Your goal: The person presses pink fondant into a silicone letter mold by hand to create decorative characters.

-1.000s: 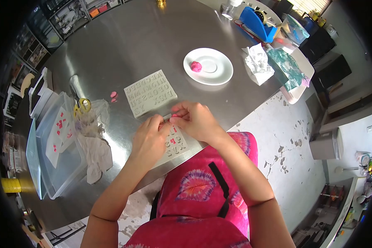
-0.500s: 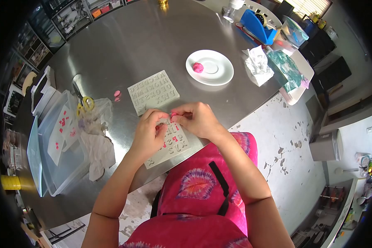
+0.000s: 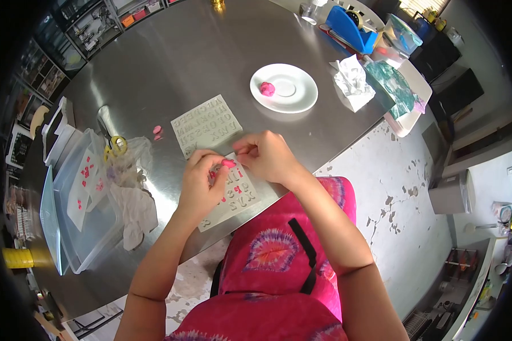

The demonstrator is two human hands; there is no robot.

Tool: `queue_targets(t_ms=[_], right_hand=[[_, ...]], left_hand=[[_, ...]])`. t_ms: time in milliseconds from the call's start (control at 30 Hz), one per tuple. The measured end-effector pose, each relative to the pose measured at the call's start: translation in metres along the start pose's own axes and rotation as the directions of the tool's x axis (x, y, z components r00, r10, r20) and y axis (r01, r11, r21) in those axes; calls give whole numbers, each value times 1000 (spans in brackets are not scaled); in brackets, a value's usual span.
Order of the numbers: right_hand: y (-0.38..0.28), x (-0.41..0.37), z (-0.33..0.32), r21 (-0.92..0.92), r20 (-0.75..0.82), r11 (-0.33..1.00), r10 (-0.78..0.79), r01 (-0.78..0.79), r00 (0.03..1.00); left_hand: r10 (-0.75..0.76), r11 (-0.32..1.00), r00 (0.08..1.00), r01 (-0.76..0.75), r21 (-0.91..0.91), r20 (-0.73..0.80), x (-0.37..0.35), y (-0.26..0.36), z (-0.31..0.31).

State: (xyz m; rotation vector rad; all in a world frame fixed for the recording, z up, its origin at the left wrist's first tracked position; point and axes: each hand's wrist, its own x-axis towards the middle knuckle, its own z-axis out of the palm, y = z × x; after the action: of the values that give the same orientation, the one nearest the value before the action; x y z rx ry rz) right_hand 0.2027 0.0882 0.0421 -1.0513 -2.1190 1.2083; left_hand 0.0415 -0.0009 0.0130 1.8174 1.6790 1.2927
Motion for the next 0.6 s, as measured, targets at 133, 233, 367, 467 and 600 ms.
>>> queue_targets(t_ms=[133,233,367,467,600], right_hand=[[-3,7,-6,9,105,989,146,-148,984],[0,10,-4,11,99,993,117,-119,988],[-5,12,0,-133,88,989,77,-64,993],[-6,14,2,-188,97,979,96,-76,991],[1,17,-5,-124,167,989,98,-78,981]], left_hand=[[-9,1000,1000,9,-7,17,1,-1,0],[54,998,999,-54,44,1,0,-5,0],[-4,999,1000,3,49,15,1,0,1],[52,993,999,-51,102,0,3,5,1],[155,970,987,-160,183,42,4,-1,1]])
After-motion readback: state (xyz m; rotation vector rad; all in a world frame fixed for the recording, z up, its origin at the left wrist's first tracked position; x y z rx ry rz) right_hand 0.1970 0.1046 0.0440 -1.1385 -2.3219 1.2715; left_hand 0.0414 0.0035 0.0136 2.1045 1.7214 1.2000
